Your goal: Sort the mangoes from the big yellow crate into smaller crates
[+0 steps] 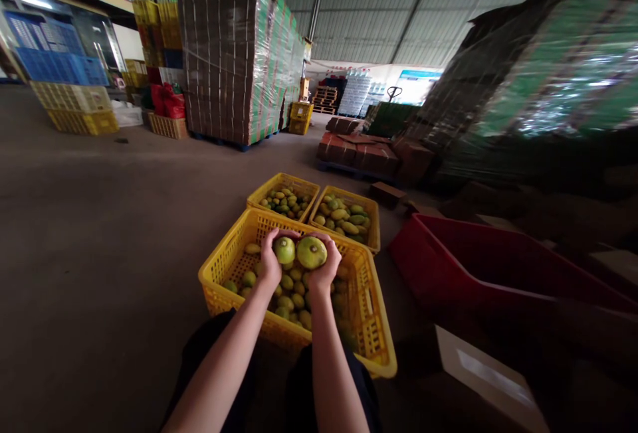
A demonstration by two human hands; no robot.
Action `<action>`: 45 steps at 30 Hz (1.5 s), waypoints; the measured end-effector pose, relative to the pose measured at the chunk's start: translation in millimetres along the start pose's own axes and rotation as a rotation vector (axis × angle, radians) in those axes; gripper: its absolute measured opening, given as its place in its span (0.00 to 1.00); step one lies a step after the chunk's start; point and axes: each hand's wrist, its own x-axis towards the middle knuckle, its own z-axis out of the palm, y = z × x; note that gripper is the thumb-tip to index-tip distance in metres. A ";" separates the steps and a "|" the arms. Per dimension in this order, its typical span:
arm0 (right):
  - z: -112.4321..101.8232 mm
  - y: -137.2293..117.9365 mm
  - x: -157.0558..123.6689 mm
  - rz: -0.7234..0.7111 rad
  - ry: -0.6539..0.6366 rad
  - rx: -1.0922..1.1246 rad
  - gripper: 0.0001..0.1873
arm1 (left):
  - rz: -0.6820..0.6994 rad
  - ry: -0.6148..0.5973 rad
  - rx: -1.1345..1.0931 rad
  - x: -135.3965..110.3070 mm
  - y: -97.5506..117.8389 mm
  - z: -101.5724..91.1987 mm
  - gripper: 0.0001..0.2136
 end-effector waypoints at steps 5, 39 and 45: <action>-3.7 -5.6 1.8 -0.174 -0.151 -0.098 0.18 | 0.006 -0.006 0.003 1.4 2.2 0.2 0.12; -15.6 -1.9 19.1 0.771 -0.208 0.536 0.19 | -0.473 -0.055 -0.055 9.9 8.1 -10.5 0.16; -26.1 -6.6 22.7 0.686 -0.117 0.521 0.15 | -0.412 -0.125 0.385 14.7 0.9 -13.6 0.21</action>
